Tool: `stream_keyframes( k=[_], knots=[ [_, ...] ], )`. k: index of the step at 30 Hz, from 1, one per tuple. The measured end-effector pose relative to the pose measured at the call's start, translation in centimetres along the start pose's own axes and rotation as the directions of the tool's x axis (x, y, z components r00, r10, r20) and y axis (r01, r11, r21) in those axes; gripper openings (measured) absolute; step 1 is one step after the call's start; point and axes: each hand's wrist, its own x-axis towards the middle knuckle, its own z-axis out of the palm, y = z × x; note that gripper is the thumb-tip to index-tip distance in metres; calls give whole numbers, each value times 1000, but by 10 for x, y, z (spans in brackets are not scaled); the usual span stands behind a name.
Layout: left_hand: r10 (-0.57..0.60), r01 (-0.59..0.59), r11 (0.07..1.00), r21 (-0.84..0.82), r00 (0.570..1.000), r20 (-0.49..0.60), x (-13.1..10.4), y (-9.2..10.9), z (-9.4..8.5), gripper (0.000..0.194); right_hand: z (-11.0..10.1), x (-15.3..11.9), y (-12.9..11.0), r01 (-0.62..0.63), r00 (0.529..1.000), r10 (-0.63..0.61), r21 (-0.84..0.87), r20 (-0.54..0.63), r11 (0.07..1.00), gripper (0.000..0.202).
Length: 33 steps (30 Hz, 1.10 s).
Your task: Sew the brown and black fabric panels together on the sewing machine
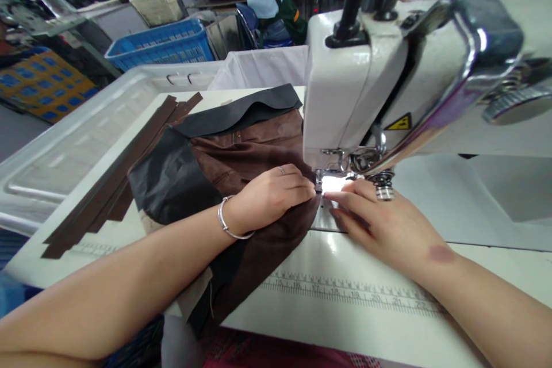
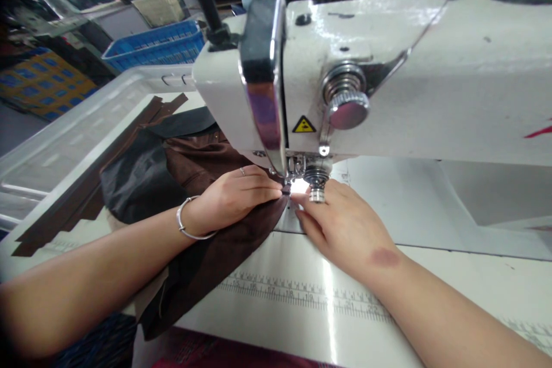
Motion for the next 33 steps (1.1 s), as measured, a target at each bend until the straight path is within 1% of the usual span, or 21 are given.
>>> stream_keyframes(
  k=[4,7,14,19,25,30,33],
  knots=[
    [-11,10,998,68,1000,20,0,1,2,19,2,1,-2,-16,1000,17,-24,24,1000,33],
    [-13,11,995,99,1000,23,0,-1,5,21,2,1,-3,-27,998,28,-25,48,999,32],
    [-22,22,999,30,1000,-4,-1,-4,7,19,1,0,-2,-17,999,18,-14,43,1000,30],
    [-67,66,998,19,997,29,0,-4,7,19,4,-1,-2,-30,999,31,-54,21,998,36],
    [-77,77,997,0,996,39,-1,-5,7,21,7,-1,-3,-42,998,45,-75,34,996,33],
    [-100,100,995,-29,995,24,-2,-5,8,22,8,-2,-4,-55,997,59,-96,40,994,33],
    [-101,101,995,-26,995,11,-2,-5,10,20,8,-1,-5,-38,998,43,-106,44,994,33]
  ],
)
